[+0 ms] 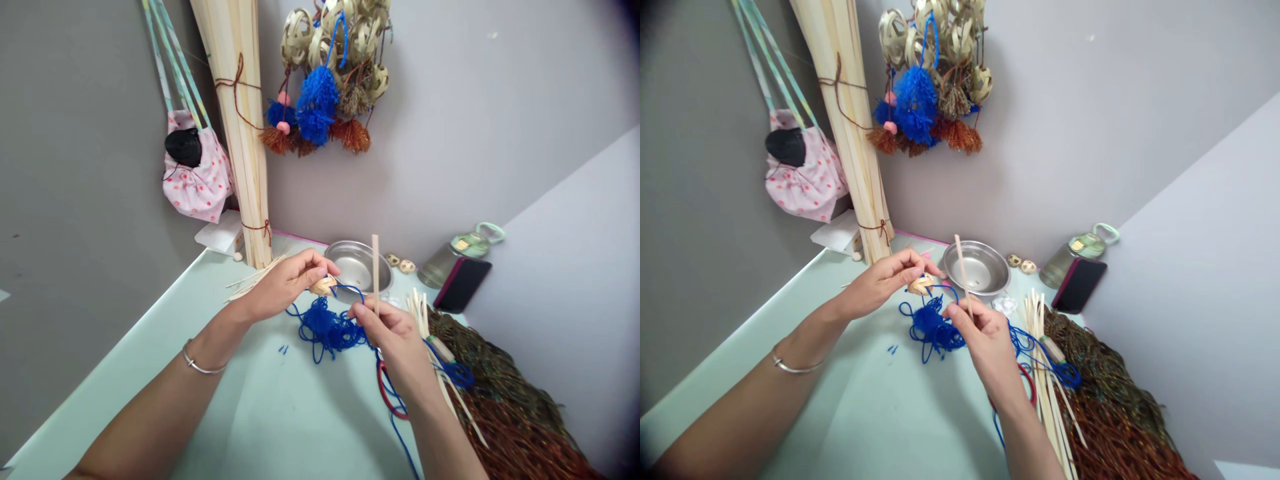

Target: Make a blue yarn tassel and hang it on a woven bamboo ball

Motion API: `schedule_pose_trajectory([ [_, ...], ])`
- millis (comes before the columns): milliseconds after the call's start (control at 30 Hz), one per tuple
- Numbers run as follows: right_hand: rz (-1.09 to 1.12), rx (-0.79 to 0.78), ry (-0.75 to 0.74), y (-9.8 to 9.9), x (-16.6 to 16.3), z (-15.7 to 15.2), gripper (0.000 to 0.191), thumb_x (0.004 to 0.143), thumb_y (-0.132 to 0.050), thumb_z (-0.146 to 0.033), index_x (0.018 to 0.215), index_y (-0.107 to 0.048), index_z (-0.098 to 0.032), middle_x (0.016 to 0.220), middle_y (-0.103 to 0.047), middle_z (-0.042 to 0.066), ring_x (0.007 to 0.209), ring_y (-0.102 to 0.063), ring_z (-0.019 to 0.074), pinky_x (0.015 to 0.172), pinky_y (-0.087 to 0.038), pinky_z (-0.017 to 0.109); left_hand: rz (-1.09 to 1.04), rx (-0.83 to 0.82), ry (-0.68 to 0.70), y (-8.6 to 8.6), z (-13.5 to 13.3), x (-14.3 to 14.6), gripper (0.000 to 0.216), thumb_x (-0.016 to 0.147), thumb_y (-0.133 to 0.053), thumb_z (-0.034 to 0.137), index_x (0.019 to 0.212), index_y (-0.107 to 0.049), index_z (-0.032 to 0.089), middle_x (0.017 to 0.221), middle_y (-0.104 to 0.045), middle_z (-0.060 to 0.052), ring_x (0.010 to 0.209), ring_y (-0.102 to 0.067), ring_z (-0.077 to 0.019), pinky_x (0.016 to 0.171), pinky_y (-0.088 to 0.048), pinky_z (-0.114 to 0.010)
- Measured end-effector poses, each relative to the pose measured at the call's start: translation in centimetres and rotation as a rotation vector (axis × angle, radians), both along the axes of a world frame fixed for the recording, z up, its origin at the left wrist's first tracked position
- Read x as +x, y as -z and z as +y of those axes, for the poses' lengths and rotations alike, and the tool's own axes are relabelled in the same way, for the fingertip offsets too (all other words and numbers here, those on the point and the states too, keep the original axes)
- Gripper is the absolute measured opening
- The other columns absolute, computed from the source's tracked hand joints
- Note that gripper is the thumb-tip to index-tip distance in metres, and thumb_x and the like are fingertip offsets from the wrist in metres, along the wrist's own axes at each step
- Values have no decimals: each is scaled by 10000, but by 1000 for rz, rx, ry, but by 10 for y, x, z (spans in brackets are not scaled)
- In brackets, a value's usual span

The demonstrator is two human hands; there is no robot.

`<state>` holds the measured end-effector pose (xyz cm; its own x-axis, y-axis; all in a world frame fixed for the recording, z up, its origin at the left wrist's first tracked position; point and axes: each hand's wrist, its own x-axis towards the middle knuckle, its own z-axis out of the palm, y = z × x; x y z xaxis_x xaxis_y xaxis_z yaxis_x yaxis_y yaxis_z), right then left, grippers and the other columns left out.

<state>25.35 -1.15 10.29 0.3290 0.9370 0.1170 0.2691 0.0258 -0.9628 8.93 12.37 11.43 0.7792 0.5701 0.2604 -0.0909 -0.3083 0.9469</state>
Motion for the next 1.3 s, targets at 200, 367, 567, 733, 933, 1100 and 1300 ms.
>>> schedule_pose_trajectory([
  [200, -185, 190, 135, -6, 2, -3, 273, 889, -600, -377, 705, -637, -178, 765, -599, 18, 653, -531, 134, 587, -425, 249, 17, 116, -4, 6, -5, 9, 222, 963, -412, 339, 982, -568, 182, 1110, -646, -74, 985, -579, -174, 897, -434, -345],
  [367, -237, 238, 185, -8, -2, -6, 198, 887, -609, -322, 786, -708, -183, 649, -629, 2, 610, -562, 144, 580, -460, 257, -16, 155, 13, 7, -14, 13, 159, 957, -423, 289, 885, -533, 199, 1227, -585, -71, 1113, -543, -183, 960, -405, -340],
  [567, -116, 109, 69, -4, -9, -4, 198, 853, -644, -328, 937, -728, -170, 562, -582, -28, 511, -494, 116, 473, -393, 225, -27, 175, 67, 3, -27, 18, 181, 961, -439, 324, 868, -528, 198, 1262, -539, -80, 1181, -505, -186, 1009, -382, -345],
  [733, -56, 50, 3, -2, -10, -3, 209, 852, -630, -343, 854, -715, -151, 580, -567, -20, 518, -478, 110, 476, -362, 228, -68, 142, 95, 6, -34, 24, 189, 967, -428, 320, 863, -526, 196, 1247, -546, -80, 1185, -503, -190, 1019, -375, -349],
  [933, 89, 48, 52, -5, -3, -2, 197, 809, -689, -359, 807, -677, -162, 545, -585, -22, 492, -479, 100, 477, -355, 217, -55, -191, 248, 13, -34, 25, 309, 879, -601, 378, 1101, -461, 214, 1049, -636, -81, 910, -627, -177, 797, -483, -325],
  [1100, 301, -33, 68, -7, 5, -5, 212, 779, -728, -362, 807, -654, -165, 500, -575, -29, 434, -398, 71, 428, -244, 198, 12, -150, 270, 10, -28, 21, 360, 837, -654, 354, 1123, -495, 205, 942, -634, -33, 857, -598, -160, 737, -448, -289],
  [1300, 413, -68, 97, -11, 6, -4, 238, 742, -758, -352, 789, -635, -154, 488, -561, -30, 411, -320, 43, 423, -169, 191, 100, 46, 196, 3, -21, 16, 167, 860, -610, 290, 1002, -613, 200, 919, -608, 5, 807, -541, -120, 735, -416, -251],
])
